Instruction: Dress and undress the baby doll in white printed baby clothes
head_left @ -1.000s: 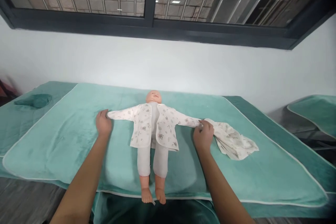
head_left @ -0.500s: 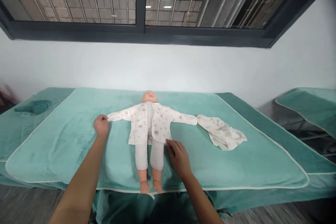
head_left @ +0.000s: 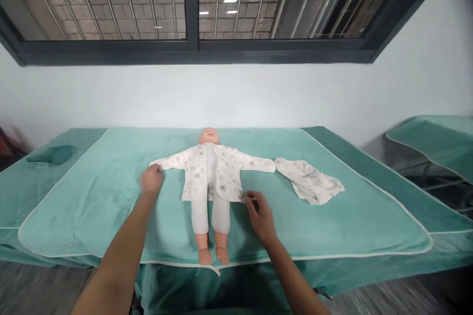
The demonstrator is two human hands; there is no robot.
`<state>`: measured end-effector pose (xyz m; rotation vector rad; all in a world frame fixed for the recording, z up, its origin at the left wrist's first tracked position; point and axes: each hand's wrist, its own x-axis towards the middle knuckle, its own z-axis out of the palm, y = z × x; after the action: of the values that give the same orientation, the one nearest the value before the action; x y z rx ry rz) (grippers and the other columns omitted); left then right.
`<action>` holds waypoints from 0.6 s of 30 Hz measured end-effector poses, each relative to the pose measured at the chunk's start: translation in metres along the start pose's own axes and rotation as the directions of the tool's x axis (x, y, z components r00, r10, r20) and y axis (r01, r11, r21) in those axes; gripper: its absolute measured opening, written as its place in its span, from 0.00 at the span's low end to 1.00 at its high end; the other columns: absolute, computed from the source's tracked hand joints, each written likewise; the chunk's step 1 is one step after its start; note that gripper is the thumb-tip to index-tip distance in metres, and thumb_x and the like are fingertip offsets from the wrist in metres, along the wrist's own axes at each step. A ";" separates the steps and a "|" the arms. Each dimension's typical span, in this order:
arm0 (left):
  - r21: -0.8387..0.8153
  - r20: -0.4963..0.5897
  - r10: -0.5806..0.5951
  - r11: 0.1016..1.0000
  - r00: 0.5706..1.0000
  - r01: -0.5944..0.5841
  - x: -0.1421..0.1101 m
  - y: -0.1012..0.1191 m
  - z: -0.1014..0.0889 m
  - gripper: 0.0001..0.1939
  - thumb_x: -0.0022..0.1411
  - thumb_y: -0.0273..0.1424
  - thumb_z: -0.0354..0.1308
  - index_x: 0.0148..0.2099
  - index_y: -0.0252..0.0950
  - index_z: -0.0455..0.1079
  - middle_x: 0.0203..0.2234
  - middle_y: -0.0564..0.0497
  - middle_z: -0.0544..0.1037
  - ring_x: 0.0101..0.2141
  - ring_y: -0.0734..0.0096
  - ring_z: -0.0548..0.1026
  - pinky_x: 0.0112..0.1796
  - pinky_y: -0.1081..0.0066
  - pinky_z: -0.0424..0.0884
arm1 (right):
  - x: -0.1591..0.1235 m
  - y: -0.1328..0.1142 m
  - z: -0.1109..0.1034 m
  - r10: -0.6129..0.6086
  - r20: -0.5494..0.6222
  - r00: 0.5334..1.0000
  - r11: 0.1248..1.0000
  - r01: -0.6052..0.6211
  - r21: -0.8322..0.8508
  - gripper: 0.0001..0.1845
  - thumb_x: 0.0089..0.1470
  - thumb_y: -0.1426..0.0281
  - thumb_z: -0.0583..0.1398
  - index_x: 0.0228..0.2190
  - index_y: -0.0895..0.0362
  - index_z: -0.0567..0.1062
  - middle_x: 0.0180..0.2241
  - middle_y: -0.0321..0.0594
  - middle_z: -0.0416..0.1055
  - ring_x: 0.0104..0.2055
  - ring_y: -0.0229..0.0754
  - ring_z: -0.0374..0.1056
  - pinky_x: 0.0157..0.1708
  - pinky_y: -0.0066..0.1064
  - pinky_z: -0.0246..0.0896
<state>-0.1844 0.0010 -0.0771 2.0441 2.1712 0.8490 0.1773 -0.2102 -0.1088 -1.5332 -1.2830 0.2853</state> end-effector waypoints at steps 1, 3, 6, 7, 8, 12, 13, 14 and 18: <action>0.018 0.030 0.053 0.998 0.998 -0.053 -0.002 0.004 0.000 0.12 0.60 0.24 0.50 0.34 0.38 0.75 0.35 0.42 0.80 0.37 0.56 0.76 0.35 0.66 0.62 | 0.011 0.002 0.001 0.062 -0.023 0.998 0.998 -0.061 0.020 0.18 0.64 0.54 0.56 0.44 0.54 0.73 0.43 0.46 0.75 0.41 0.49 0.71 0.44 0.44 0.68; 0.045 0.078 0.133 0.990 0.988 -0.136 -0.006 0.011 0.000 0.12 0.61 0.24 0.50 0.35 0.37 0.76 0.37 0.41 0.80 0.40 0.55 0.76 0.37 0.65 0.64 | 0.038 0.004 0.006 0.139 -0.038 0.990 0.990 -0.139 0.012 0.22 0.62 0.51 0.56 0.45 0.55 0.73 0.44 0.47 0.75 0.41 0.49 0.71 0.42 0.42 0.67; 0.061 0.122 0.194 0.977 0.973 -0.202 -0.011 0.019 -0.003 0.14 0.62 0.23 0.49 0.38 0.36 0.76 0.39 0.40 0.80 0.41 0.55 0.77 0.39 0.65 0.66 | 0.073 0.001 0.025 0.140 0.002 0.990 0.982 -0.139 -0.128 0.24 0.59 0.48 0.57 0.43 0.55 0.73 0.40 0.47 0.76 0.43 0.52 0.71 0.44 0.42 0.65; 0.057 0.130 0.208 0.975 0.969 -0.217 -0.013 0.021 -0.004 0.14 0.63 0.23 0.49 0.39 0.36 0.76 0.40 0.40 0.81 0.42 0.55 0.77 0.39 0.65 0.66 | 0.082 -0.001 0.032 0.124 0.025 0.992 0.977 -0.118 -0.178 0.24 0.59 0.47 0.57 0.41 0.55 0.73 0.39 0.46 0.77 0.43 0.52 0.71 0.44 0.43 0.64; 0.051 0.136 0.221 0.972 0.966 -0.230 -0.016 0.023 -0.005 0.14 0.63 0.23 0.49 0.42 0.37 0.76 0.42 0.41 0.81 0.43 0.56 0.77 0.40 0.65 0.67 | 0.087 -0.003 0.039 0.106 0.049 0.993 0.972 -0.093 -0.215 0.23 0.60 0.48 0.56 0.40 0.54 0.73 0.38 0.45 0.77 0.42 0.52 0.71 0.44 0.42 0.63; -0.031 0.166 0.260 0.965 0.951 -0.259 -0.033 0.042 0.000 0.15 0.67 0.29 0.49 0.50 0.39 0.74 0.49 0.43 0.80 0.45 0.56 0.78 0.42 0.64 0.68 | 0.093 -0.006 0.056 0.070 0.137 0.988 0.981 -0.043 -0.191 0.22 0.65 0.48 0.50 0.41 0.52 0.71 0.35 0.41 0.77 0.38 0.50 0.71 0.39 0.39 0.62; -0.091 0.183 0.265 0.963 0.947 -0.252 -0.037 0.049 0.003 0.15 0.68 0.32 0.49 0.52 0.39 0.73 0.49 0.43 0.80 0.46 0.55 0.77 0.43 0.63 0.69 | 0.092 -0.005 0.057 0.069 0.154 0.986 0.986 -0.044 -0.159 0.22 0.65 0.48 0.50 0.42 0.51 0.70 0.35 0.40 0.76 0.37 0.49 0.71 0.38 0.39 0.62; -0.181 0.202 0.260 0.958 0.944 -0.224 -0.042 0.056 0.007 0.15 0.69 0.35 0.50 0.52 0.39 0.73 0.49 0.43 0.80 0.47 0.54 0.77 0.45 0.62 0.69 | 0.091 -0.004 0.057 0.069 0.170 0.983 0.991 -0.048 -0.123 0.22 0.65 0.48 0.49 0.43 0.51 0.70 0.35 0.40 0.76 0.37 0.49 0.71 0.38 0.38 0.62; -0.519 0.268 0.172 0.855 0.948 -0.009 -0.050 0.080 0.023 0.19 0.71 0.43 0.49 0.54 0.40 0.71 0.48 0.43 0.80 0.48 0.52 0.77 0.52 0.57 0.67 | 0.091 0.005 0.058 0.057 0.229 0.972 0.996 -0.070 0.049 0.22 0.64 0.49 0.52 0.49 0.50 0.67 0.40 0.40 0.78 0.41 0.51 0.74 0.42 0.40 0.65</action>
<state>-0.0959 -0.0388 -0.0806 1.8593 1.4899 0.9216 0.1734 -0.1026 -0.0980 -1.5274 -1.3919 0.5483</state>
